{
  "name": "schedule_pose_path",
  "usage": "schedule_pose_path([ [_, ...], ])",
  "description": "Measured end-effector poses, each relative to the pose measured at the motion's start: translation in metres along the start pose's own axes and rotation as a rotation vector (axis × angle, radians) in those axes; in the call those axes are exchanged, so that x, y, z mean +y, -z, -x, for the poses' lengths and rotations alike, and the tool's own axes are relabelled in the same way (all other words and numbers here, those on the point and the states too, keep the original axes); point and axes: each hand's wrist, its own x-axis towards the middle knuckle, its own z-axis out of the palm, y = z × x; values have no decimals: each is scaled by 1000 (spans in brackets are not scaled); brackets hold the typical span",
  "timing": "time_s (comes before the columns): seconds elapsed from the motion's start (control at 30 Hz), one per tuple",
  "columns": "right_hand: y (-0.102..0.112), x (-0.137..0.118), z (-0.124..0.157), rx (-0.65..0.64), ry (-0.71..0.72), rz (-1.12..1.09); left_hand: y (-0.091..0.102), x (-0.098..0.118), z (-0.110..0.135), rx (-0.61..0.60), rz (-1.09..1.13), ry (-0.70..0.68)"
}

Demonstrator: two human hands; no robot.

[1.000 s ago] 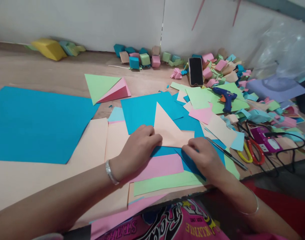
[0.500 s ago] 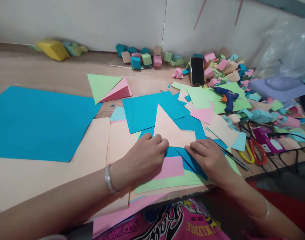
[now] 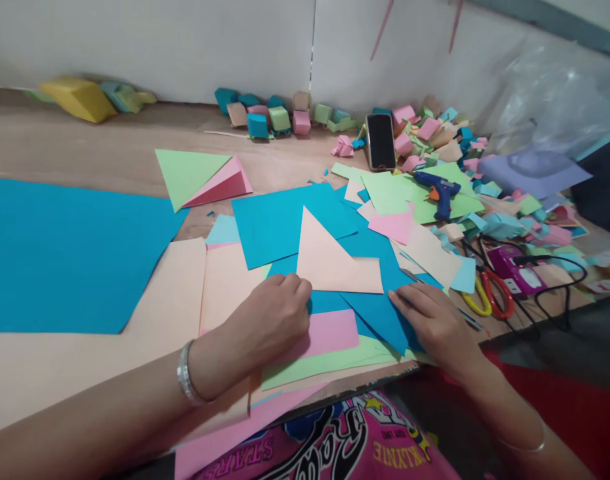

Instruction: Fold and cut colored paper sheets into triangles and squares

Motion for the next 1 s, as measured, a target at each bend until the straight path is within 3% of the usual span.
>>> schedule_pose_path([
  [0.2, 5, 30, 37, 0, -318, 148, -3, -15, -4, 44, 64, 65],
  [0.3, 4, 38, 54, -20, -343, 144, -6, -22, -10, 153, 181, 101],
  [0.4, 4, 34, 59, -7, -367, 157, -11, -25, -13, 234, 323, 13],
  [0.63, 10, 12, 35, 33, -322, 64, -28, -19, -9, -2, 381, -101],
  [0.83, 1, 10, 27, -21, -274, -32, -31, -18, -10, -30, 392, -126],
  [1.0, 5, 12, 32, -71, -274, -96, -28, -18, -11, -30, 383, -135],
])
